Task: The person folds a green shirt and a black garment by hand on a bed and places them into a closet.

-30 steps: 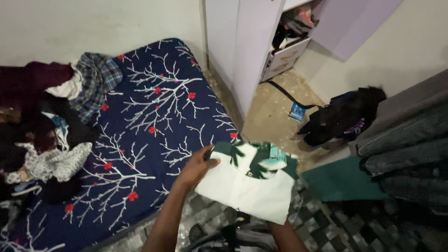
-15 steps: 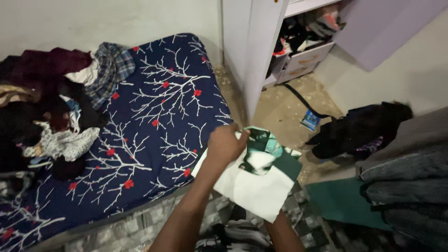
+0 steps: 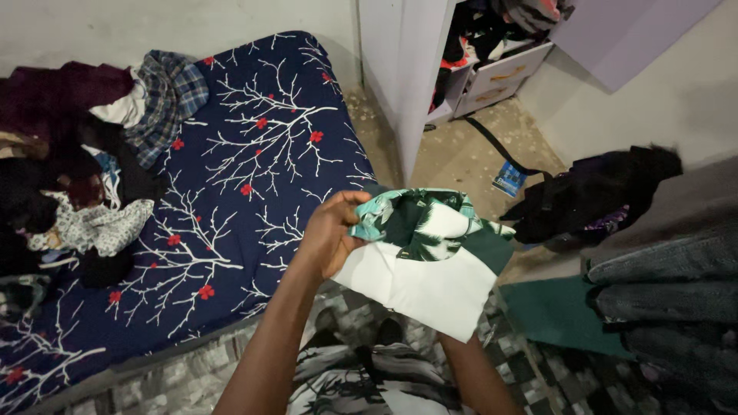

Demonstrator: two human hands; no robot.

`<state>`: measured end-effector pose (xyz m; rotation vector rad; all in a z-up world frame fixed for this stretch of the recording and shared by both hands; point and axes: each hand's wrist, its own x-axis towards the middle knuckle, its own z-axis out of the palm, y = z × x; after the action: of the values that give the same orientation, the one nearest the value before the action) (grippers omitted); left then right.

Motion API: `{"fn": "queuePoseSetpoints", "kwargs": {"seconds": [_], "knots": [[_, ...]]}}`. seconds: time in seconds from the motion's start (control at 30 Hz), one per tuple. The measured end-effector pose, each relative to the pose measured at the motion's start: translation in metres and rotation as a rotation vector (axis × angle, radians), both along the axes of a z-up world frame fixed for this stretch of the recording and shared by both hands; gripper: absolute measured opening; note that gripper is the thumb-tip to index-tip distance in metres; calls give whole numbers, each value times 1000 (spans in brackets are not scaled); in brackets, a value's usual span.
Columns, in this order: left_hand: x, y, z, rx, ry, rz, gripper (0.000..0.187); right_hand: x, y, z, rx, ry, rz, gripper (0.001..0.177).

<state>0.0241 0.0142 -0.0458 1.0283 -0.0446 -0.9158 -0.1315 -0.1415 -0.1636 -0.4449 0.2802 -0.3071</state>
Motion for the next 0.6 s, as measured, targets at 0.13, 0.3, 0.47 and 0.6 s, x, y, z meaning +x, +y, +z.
{"fn": "queuePoseSetpoints", "kwargs": {"seconds": [0.13, 0.3, 0.47, 0.6], "knots": [[1, 6, 18, 15, -55, -134, 40, -23, 8, -8, 23, 64, -70, 48], [-9, -7, 58, 532, -1230, 16, 39, -11, 12, -6, 20, 84, -161, 49], [16, -37, 80, 168, -1498, -63, 62, 13, 17, 4, 11, 90, -209, 50], [34, -51, 66, 184, -1503, -370, 39, 33, 21, 10, 4, 80, -226, 52]]}}
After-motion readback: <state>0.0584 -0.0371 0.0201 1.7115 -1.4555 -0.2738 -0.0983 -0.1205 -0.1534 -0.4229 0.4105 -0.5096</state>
